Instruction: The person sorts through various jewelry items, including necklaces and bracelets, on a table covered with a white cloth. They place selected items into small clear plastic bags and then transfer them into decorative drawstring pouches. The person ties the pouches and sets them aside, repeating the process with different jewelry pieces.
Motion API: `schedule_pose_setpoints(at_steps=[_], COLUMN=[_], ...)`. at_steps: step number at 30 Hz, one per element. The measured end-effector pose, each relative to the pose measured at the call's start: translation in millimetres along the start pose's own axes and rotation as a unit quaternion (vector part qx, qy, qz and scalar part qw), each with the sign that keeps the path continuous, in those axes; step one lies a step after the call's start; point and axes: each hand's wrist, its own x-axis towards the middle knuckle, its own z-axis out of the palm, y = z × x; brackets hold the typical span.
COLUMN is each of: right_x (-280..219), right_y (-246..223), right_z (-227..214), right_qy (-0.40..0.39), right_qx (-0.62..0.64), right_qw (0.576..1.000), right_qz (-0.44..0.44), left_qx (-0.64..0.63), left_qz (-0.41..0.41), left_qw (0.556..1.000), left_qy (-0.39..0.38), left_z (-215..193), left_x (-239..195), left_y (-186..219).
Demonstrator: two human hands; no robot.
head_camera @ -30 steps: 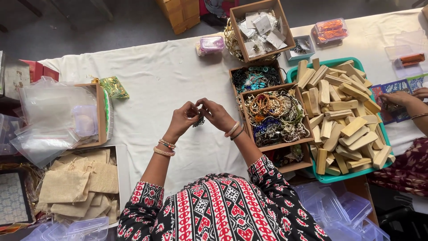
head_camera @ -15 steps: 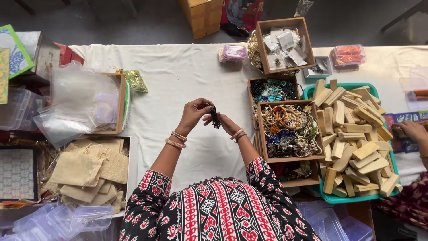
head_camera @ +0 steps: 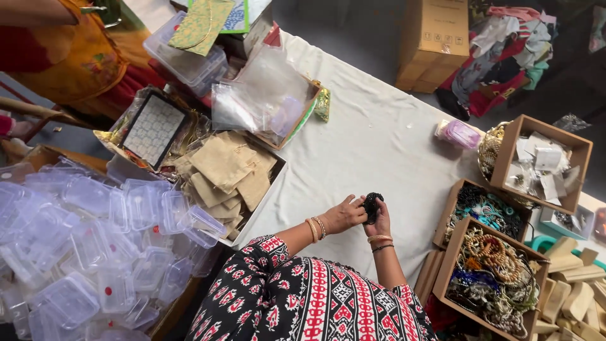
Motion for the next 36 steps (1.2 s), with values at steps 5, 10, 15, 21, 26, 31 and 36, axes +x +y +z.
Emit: schedule_pose_setpoints(at_steps=[5, 10, 15, 21, 26, 31, 36], right_x=[38, 27, 23, 8, 14, 14, 18], right_y=[0, -20, -32, -29, -31, -28, -28], right_z=[-28, -23, -57, -42, -57, -63, -53], right_qy=[-0.017, 0.081, 0.188, 0.191, 0.179, 0.164, 0.197], right_qx=[-0.101, -0.242, -0.361, -0.35, -0.343, -0.339, -0.337], right_qw=[0.993, 0.959, 0.894, 0.897, 0.901, 0.907, 0.9], right_qz=[-0.057, -0.121, -0.186, -0.192, -0.194, -0.191, -0.193], left_qx=[0.011, -0.081, 0.021, -0.041, -0.133, -0.29, -0.502], left_qz=[-0.047, -0.212, -0.468, -0.601, -0.618, -0.484, -0.427], left_qw=[0.998, 0.971, 0.838, 0.74, 0.709, 0.699, 0.552], left_qy=[0.044, 0.08, 0.279, 0.299, 0.311, 0.439, 0.51], left_z=[-64, -138, -197, -213, -214, -212, -244], left_x=[-29, -95, -166, -192, -207, -249, -222], left_y=[6, -29, -114, -250, -281, -290, -270])
